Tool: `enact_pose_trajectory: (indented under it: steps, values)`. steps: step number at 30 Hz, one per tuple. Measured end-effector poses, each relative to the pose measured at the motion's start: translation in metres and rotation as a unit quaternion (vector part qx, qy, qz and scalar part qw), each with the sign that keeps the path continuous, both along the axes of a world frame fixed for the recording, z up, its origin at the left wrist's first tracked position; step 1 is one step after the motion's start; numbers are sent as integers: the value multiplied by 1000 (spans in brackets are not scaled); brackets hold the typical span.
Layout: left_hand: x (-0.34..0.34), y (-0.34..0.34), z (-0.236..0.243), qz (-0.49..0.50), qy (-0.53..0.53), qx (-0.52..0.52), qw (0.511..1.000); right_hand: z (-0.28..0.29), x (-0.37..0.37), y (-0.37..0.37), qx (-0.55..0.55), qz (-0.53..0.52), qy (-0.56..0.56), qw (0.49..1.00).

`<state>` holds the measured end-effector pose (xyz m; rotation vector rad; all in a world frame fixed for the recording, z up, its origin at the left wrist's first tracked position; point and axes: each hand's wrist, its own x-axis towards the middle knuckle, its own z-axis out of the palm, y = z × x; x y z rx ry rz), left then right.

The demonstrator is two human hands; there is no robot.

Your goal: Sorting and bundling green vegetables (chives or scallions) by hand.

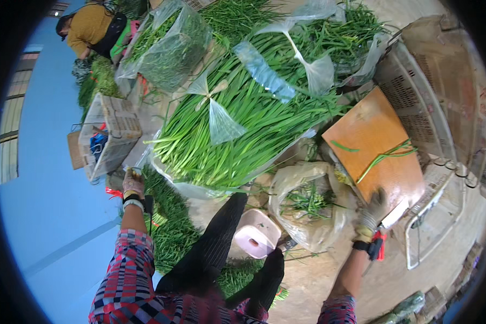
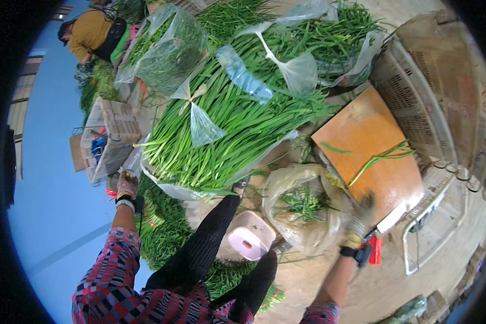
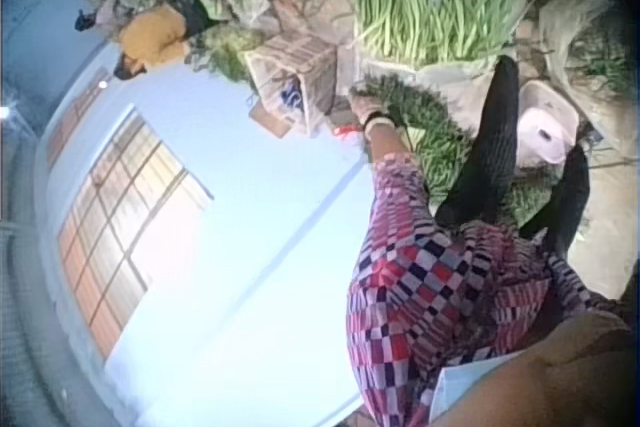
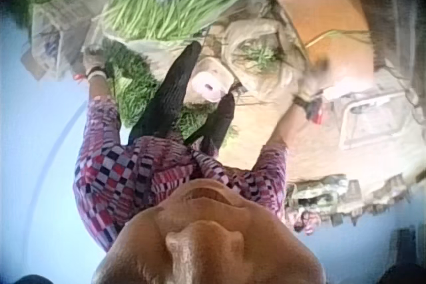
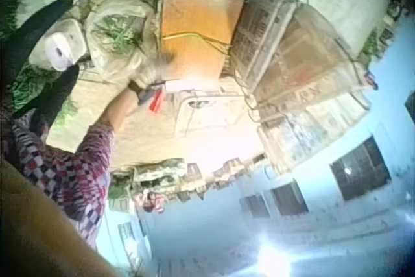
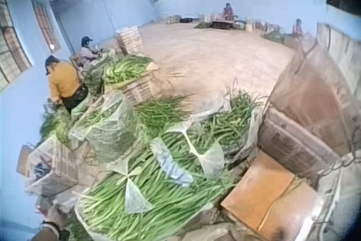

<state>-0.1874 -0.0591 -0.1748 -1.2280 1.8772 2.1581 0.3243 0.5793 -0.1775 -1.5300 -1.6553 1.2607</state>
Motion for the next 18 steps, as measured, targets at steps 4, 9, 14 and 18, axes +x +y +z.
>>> enact_pose_trajectory:
  steps: [4,9,14,18]
  values:
    - [-2,3,-3,-45,-11,80,996,97,-242,-45,74,196,4,978]
    - [-11,45,-20,9,3,233,972,116,-361,-14,257,328,-276,866]
    - [-22,42,20,-57,12,80,995,176,-400,-7,160,428,-271,847]
    - [-35,60,46,-47,43,-41,997,227,-462,-4,116,493,-391,769]
